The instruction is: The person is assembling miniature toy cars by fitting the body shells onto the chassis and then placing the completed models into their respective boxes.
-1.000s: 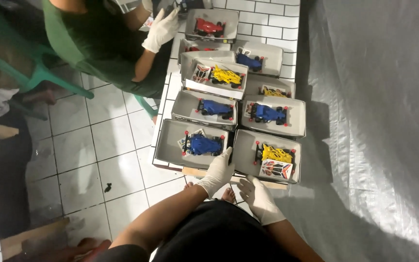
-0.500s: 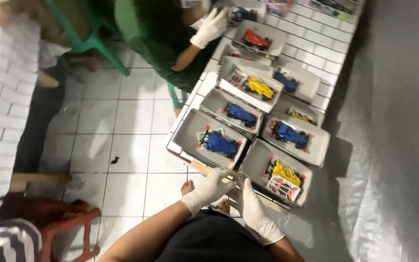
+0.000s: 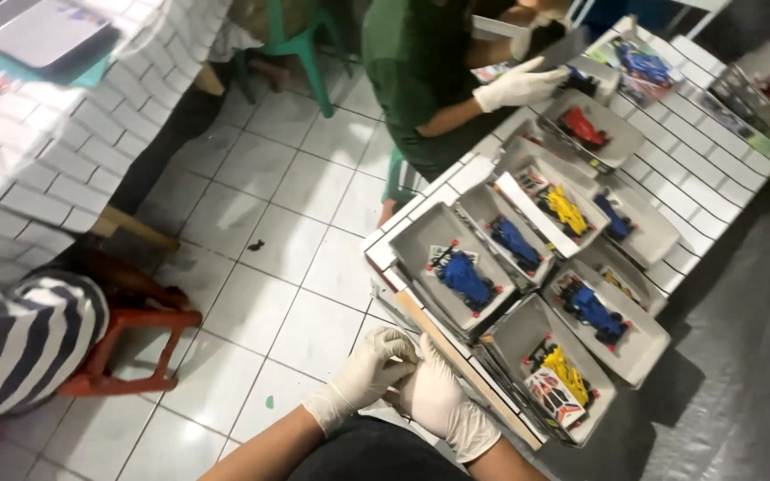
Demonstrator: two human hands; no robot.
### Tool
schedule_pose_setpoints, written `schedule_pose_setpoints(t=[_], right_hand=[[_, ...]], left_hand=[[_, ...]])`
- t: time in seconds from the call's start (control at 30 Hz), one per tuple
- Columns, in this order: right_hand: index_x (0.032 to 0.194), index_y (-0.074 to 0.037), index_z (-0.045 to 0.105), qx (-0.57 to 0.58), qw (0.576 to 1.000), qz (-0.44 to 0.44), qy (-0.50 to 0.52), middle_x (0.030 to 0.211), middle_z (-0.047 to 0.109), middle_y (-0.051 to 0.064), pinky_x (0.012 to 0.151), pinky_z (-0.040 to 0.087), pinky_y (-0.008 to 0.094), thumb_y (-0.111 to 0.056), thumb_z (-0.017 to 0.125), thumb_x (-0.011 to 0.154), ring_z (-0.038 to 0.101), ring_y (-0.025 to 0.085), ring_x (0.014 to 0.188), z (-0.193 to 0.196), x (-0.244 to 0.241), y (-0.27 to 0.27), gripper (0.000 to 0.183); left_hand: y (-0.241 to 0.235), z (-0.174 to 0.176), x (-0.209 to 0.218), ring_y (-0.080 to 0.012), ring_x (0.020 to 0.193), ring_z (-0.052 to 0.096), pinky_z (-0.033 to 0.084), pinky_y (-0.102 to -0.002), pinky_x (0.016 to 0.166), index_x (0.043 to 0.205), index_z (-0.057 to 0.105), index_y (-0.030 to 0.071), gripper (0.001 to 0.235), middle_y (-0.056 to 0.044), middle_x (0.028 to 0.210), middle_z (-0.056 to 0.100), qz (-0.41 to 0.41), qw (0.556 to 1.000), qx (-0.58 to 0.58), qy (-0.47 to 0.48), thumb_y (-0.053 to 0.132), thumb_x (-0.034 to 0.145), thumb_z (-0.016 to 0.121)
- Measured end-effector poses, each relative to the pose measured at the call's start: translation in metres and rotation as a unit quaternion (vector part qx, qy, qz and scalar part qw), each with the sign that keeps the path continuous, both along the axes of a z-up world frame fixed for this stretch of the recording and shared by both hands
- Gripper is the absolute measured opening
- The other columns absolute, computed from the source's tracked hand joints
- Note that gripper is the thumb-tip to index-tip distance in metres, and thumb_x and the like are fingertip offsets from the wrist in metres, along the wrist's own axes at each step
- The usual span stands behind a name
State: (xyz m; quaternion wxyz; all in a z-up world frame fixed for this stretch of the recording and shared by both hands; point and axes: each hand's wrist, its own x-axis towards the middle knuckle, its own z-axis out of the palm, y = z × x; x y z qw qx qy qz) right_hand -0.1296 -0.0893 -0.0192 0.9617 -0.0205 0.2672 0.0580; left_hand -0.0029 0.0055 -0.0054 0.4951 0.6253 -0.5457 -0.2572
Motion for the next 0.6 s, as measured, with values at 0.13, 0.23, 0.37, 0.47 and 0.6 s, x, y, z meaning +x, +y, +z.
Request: schedule_pose_setpoints(t=[0.13, 0.23, 0.37, 0.47, 0.6], right_hand=[[0.13, -0.014, 0.061, -0.028, 0.998, 0.046, 0.028, 0.143, 0.062, 0.017, 0.108, 0.043, 0.059, -0.067, 0.039, 0.097, 0.055, 0.034, 0.134, 0.011, 0.021, 0.032, 0.066], [0.138, -0.014, 0.058, -0.057, 0.995, 0.077, 0.022, 0.143, 0.061, 0.017, 0.107, 0.043, 0.06, -0.059, 0.035, 0.101, 0.055, 0.032, 0.132, 0.01, 0.034, 0.066, 0.063], [0.14, -0.015, 0.055, -0.074, 0.985, 0.141, -0.063, 0.141, 0.062, 0.011, 0.105, 0.045, 0.051, -0.051, 0.044, 0.101, 0.056, 0.027, 0.129, 0.0, 0.05, 0.127, 0.054], [0.149, -0.013, 0.046, -0.143, 0.966, 0.172, -0.131, 0.154, 0.051, 0.012, 0.111, 0.043, 0.052, -0.047, 0.043, 0.101, 0.047, 0.027, 0.14, -0.007, 0.058, 0.183, 0.059], [0.162, -0.004, 0.017, 0.559, 0.829, 0.002, -0.029, 0.169, 0.021, 0.013, 0.13, 0.006, 0.041, -0.039, 0.02, 0.112, 0.014, 0.019, 0.157, -0.07, 0.057, 0.238, 0.061]], left_hand=[[0.039, 0.004, 0.009, -0.0239, 0.082, 0.062, 0.049, -0.038, 0.081, 0.082, 0.064, 0.011, 0.012, -0.003, 0.085, 0.064, 0.041, 0.998, -0.035, -0.01, 0.008, 0.09, 0.072], [0.082, 0.001, 0.017, -0.0271, 0.08, 0.059, 0.047, -0.039, 0.078, 0.082, 0.06, 0.009, 0.013, -0.006, 0.084, 0.059, 0.056, 0.997, -0.04, -0.04, 0.008, 0.093, 0.066], [0.153, -0.016, 0.023, -0.0294, 0.076, 0.056, 0.047, -0.04, 0.07, 0.076, 0.049, 0.003, 0.013, -0.013, 0.086, 0.057, 0.115, 0.993, -0.033, -0.015, 0.008, 0.085, 0.057], [0.219, -0.001, 0.031, -0.0273, 0.093, 0.063, 0.051, -0.039, 0.085, 0.083, 0.061, 0.003, 0.019, -0.014, 0.101, 0.063, 0.159, 0.987, 0.028, 0.01, 0.018, 0.093, 0.055], [0.299, 0.012, 0.03, -0.0241, 0.091, 0.059, 0.047, -0.037, 0.087, 0.085, 0.056, 0.008, 0.01, -0.008, 0.097, 0.062, 0.217, 0.976, -0.011, 0.027, 0.013, 0.094, 0.056]])
